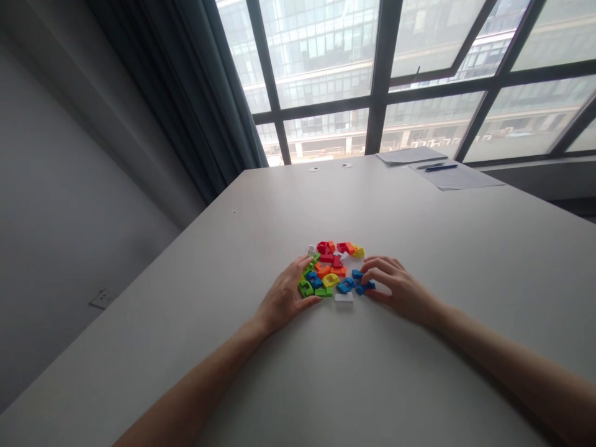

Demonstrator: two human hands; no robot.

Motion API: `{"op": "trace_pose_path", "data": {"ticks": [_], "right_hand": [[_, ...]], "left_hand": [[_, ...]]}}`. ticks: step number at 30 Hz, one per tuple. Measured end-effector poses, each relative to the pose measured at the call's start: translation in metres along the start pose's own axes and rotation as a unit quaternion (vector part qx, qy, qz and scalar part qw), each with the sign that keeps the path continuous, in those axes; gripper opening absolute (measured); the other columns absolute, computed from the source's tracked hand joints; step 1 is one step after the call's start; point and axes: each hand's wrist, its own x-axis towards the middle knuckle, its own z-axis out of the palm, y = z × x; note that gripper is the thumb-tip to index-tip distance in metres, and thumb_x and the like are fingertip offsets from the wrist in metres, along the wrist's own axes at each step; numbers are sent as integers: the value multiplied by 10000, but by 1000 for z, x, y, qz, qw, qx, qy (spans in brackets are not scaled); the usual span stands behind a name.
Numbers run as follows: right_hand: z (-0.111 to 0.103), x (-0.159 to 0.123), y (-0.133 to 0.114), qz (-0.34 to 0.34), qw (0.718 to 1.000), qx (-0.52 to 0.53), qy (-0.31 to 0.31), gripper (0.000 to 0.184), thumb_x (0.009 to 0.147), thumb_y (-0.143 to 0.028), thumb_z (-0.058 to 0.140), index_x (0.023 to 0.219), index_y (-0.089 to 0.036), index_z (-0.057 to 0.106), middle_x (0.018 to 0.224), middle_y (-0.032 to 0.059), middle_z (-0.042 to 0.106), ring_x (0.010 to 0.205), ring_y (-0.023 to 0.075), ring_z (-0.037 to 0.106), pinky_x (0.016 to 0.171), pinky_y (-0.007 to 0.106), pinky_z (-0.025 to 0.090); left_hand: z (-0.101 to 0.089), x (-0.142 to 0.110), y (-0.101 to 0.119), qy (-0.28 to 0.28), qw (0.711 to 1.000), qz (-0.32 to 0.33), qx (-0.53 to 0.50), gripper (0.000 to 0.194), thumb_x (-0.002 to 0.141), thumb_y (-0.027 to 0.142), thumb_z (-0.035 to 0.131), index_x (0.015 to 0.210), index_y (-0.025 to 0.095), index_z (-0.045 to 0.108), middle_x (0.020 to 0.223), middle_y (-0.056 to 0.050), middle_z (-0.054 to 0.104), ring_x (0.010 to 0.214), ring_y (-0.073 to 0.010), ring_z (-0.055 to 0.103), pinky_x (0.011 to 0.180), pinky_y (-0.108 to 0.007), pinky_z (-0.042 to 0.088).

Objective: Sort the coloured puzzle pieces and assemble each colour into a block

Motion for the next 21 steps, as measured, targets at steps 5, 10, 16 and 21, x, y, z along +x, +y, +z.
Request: {"op": "trace_pose_path", "data": {"ticks": [5,10,16,21], "right_hand": [[2,0,1,15,1000,-5,5,136,923,-323,564,1027,-241,596,1134,86,642,1155,232,544,954,403,440],[0,-1,1,37,999,10,14,208,934,-309,538,1129,-239,556,1189,103,613,1154,238,536,972,423,443],[0,-1,1,43,999,18,11,216,943,-268,504,1154,-236,534,1186,115,606,1148,252,529,969,455,447],[1,-1,2,38,999,15,11,225,939,-261,514,1161,-236,544,1185,107,608,1158,248,526,973,448,446]], "left_hand": [[0,-1,2,1,998,22,57,757,803,345,721,1437,280,313,1490,-140,389,1402,-331,353,1122,-551,366],[-2,-3,11,7,990,77,117,379,851,308,666,1187,234,507,1467,-134,424,1409,-303,345,1135,-543,337],[-3,-3,18,-13,974,127,190,132,880,240,620,999,207,572,1453,-129,442,1394,-272,370,1149,-526,304],[-5,-2,20,-14,966,159,201,78,884,207,598,958,191,582,1443,-137,460,1389,-262,381,1141,-501,331]]}}
